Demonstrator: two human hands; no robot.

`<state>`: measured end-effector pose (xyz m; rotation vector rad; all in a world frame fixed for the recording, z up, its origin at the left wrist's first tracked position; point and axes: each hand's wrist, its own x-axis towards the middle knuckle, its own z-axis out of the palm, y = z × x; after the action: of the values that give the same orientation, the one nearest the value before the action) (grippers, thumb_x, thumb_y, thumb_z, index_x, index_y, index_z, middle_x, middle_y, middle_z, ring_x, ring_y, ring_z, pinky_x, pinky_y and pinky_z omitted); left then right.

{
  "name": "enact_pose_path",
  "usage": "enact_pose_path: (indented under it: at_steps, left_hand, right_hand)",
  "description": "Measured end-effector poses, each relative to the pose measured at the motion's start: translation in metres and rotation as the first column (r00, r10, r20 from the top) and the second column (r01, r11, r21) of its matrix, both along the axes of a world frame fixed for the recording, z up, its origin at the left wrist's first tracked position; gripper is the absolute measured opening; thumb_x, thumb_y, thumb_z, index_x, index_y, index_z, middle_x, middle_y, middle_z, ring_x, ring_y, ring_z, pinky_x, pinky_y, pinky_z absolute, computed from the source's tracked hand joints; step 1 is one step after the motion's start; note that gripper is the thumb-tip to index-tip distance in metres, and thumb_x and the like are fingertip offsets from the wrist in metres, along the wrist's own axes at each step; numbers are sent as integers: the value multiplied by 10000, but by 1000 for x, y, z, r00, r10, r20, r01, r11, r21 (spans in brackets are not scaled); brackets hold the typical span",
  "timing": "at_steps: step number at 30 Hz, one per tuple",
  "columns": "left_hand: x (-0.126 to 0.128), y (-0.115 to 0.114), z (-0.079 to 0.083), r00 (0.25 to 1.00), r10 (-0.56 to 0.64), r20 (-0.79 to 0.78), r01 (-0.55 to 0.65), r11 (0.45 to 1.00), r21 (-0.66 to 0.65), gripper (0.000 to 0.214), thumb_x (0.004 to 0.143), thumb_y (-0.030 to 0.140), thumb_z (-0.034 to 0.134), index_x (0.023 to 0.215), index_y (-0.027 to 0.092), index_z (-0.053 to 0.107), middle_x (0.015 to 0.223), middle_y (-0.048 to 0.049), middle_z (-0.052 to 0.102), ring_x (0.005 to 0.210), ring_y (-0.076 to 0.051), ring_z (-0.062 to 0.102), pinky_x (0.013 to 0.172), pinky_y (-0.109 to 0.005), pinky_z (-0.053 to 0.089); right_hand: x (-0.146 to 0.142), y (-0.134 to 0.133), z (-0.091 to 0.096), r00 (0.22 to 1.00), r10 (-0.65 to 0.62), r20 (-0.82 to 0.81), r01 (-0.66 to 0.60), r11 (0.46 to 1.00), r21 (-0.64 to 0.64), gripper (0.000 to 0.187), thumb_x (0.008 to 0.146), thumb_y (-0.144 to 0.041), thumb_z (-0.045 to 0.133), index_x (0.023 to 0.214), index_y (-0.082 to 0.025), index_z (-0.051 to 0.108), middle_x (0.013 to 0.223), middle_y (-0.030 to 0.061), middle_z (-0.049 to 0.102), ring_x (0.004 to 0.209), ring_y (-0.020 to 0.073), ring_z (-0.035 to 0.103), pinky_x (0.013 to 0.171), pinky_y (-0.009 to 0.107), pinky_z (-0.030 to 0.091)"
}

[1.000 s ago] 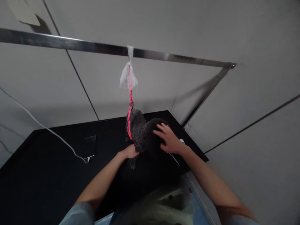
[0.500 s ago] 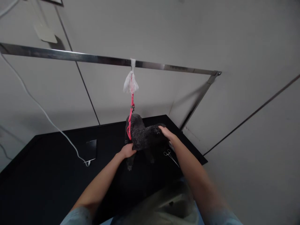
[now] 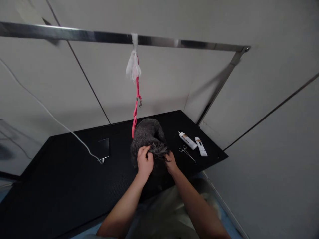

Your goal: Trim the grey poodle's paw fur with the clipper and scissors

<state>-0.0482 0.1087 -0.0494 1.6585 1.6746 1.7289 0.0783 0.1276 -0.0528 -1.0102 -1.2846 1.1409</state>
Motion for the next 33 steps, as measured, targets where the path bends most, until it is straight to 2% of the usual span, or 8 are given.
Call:
enact_pose_path:
  at_steps: [7, 13, 15, 17, 22, 27, 31, 33]
  left_hand:
    - [-33, -30, 5, 999, 36, -1, -36, 992, -120, 192, 775, 318, 606, 888, 167, 645, 862, -51, 588, 859, -185, 566, 811, -318, 452]
    - [-49, 0, 27, 975, -219, 36, 222, 950, -217, 286, 769, 335, 603, 543, 168, 549, 588, 27, 476, 589, -105, 461, 596, -234, 359]
    - [-52, 10, 31, 947, -299, 120, 320, 912, -256, 307, 727, 346, 641, 503, 162, 539, 551, 33, 459, 564, -98, 432, 570, -227, 334]
    - [-54, 17, 30, 905, -337, 259, 405, 869, -283, 285, 686, 361, 670, 516, 156, 568, 543, 31, 486, 562, -99, 437, 565, -222, 341]
    - [-63, 31, 8, 878, -233, 418, 385, 862, -329, 405, 737, 506, 572, 553, 147, 541, 484, 45, 439, 474, -82, 385, 479, -206, 319]
    - [-84, 35, -9, 879, -71, 472, 260, 900, -349, 348, 763, 494, 541, 702, 154, 578, 617, 21, 523, 564, -106, 483, 564, -233, 416]
    - [-97, 18, -2, 976, 41, 212, -12, 991, -134, 177, 789, 323, 580, 880, 187, 647, 952, -44, 585, 922, -162, 553, 872, -315, 435]
    - [-98, 7, -4, 996, -85, 37, 87, 993, -81, 160, 823, 282, 549, 868, 205, 682, 1018, -61, 589, 1007, -184, 546, 927, -347, 423]
  right_hand:
    - [-26, -35, -14, 998, -64, 18, 64, 998, -8, 201, 740, -241, 533, 915, -186, 615, 883, 51, 692, 833, 211, 636, 775, 341, 515]
    - [-8, -55, 36, 972, -175, 158, 154, 979, 137, 390, 780, -202, 554, 1169, -216, 552, 1169, 77, 624, 1107, 226, 559, 1000, 431, 399]
    - [-14, -53, 58, 918, -162, 362, 4, 917, 400, 385, 787, -181, 553, 1167, -234, 578, 1220, 74, 604, 1175, 232, 518, 1068, 454, 325]
    - [-28, -41, 69, 843, -41, 537, -224, 880, 418, 353, 810, -163, 527, 1137, -267, 611, 1180, 43, 632, 1138, 207, 545, 1060, 423, 348]
    - [-57, -3, 34, 836, -13, 548, -143, 960, 240, 491, 728, -265, 656, 1211, -239, 573, 1284, 80, 542, 1204, 237, 489, 1043, 418, 385]
    - [-70, -9, -3, 817, -44, 575, -65, 984, 168, 779, 631, -305, 725, 1345, -230, 422, 1464, 107, 296, 1320, 284, 357, 1073, 432, 355]
    - [-82, -15, -4, 763, -67, 643, -19, 992, 125, 902, 613, -334, 727, 1403, -230, 304, 1459, 132, 275, 1301, 317, 382, 1028, 467, 402]
    - [-86, -14, -4, 741, -85, 666, -10, 991, 137, 906, 625, -334, 714, 1411, -225, 277, 1449, 140, 283, 1296, 320, 389, 1018, 469, 411]
